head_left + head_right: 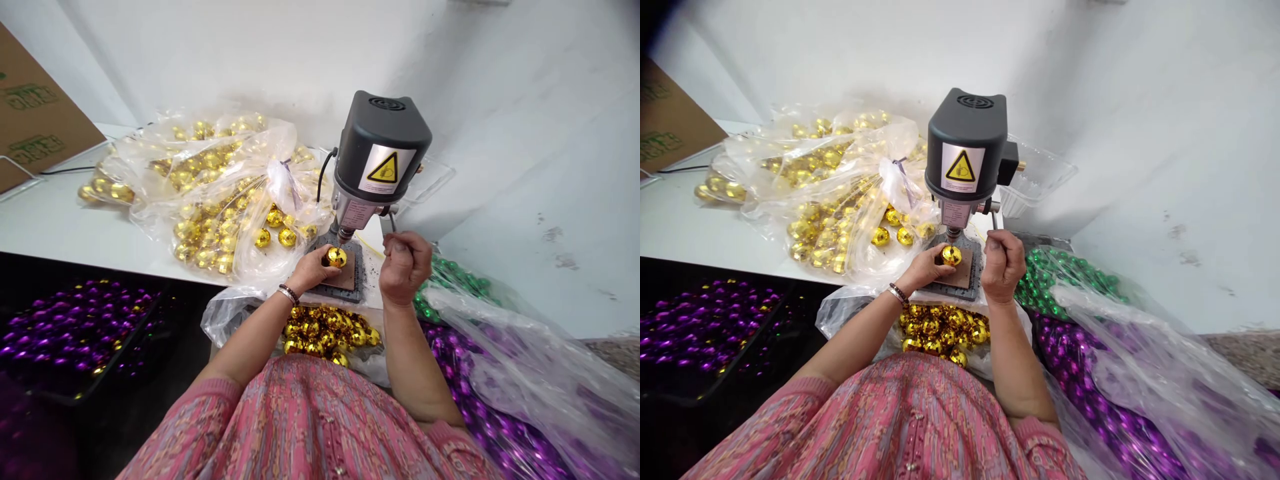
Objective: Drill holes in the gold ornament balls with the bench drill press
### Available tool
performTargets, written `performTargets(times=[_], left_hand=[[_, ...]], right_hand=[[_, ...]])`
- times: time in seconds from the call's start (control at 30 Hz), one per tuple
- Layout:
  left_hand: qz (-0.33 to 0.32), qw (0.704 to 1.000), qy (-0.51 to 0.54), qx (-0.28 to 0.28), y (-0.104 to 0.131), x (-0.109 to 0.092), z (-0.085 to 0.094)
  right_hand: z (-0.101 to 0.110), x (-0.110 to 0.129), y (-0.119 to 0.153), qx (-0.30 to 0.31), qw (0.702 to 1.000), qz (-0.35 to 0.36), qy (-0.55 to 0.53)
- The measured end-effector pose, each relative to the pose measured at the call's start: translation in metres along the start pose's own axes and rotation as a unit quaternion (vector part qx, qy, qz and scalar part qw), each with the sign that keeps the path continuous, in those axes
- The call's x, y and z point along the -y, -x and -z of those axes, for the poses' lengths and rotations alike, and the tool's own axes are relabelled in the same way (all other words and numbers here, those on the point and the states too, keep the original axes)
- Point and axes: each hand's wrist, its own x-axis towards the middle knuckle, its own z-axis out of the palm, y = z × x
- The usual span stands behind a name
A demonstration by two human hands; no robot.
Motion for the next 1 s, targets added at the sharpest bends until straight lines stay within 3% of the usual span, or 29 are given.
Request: performTargets(times=[0.37,1.0], left_hand=[[-0.011,1.0,-0.003,-0.001,-0.002,0.003,-0.001],[-0.003,1.0,-0.003,-0.004,-0.002,0.004,-0.003]], right_hand=[[0.007,0.005,-0.005,0.026,0.999,0.011,0.023],[0.006,-0.019,0.013,0.005,0.999,0.047,0.023]])
